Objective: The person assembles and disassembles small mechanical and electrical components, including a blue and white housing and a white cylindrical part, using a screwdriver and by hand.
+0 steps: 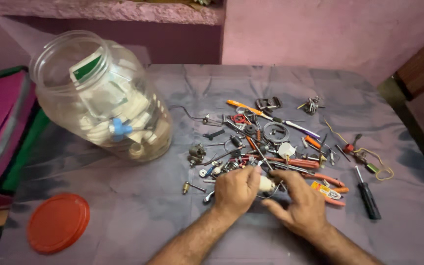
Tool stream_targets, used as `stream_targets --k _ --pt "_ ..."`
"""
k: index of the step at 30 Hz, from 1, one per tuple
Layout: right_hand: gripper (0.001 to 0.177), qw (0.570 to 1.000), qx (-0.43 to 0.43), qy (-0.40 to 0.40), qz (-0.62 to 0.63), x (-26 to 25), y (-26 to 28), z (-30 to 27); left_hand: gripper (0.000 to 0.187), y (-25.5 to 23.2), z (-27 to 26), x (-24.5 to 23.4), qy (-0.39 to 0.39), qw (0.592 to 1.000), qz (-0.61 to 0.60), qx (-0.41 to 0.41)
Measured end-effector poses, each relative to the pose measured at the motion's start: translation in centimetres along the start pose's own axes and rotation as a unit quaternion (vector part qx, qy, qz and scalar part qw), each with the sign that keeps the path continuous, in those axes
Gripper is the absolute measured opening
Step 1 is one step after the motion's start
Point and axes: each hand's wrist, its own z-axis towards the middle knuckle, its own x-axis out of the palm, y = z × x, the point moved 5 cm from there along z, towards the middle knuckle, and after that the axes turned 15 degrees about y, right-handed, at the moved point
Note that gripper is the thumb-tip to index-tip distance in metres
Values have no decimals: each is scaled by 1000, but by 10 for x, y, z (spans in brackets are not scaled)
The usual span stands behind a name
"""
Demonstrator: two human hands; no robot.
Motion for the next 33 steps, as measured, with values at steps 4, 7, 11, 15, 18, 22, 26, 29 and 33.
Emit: stream_targets --k 4,7,11,15,18,22,26,29,33 --pt "43 996 -77 -39 -17 -10 9 -9 48 39 4 8 -52 986 -139 -82" --pt "46 982 -173 38 -63 4 27 -10 53 54 6 13 -27 940 -327 -93" --pt "39 953 -288 90 39 20 65 -16 55 50 1 11 -57 930 -354 -85" --pt "27 958 -266 89 61 44 96 -14 56 55 6 9 -69 909 -402 -89" --pt "25 960 -262 88 47 49 103 -10 59 61 7 5 -94 889 -442 -79" --pt "21 993 -93 72 29 62 84 7 59 72 12 1 -121 860 -486 -94" --pt "19 992 -92 72 55 71 89 3 57 70 11 -8 -145 876 -448 -109" --pt "22 984 -155 88 19 75 98 0 61 65 10 -14 -156 905 -369 -142" --pt "19 994 -34 71 70 68 78 11 60 67 7 -22 -162 919 -318 -171"
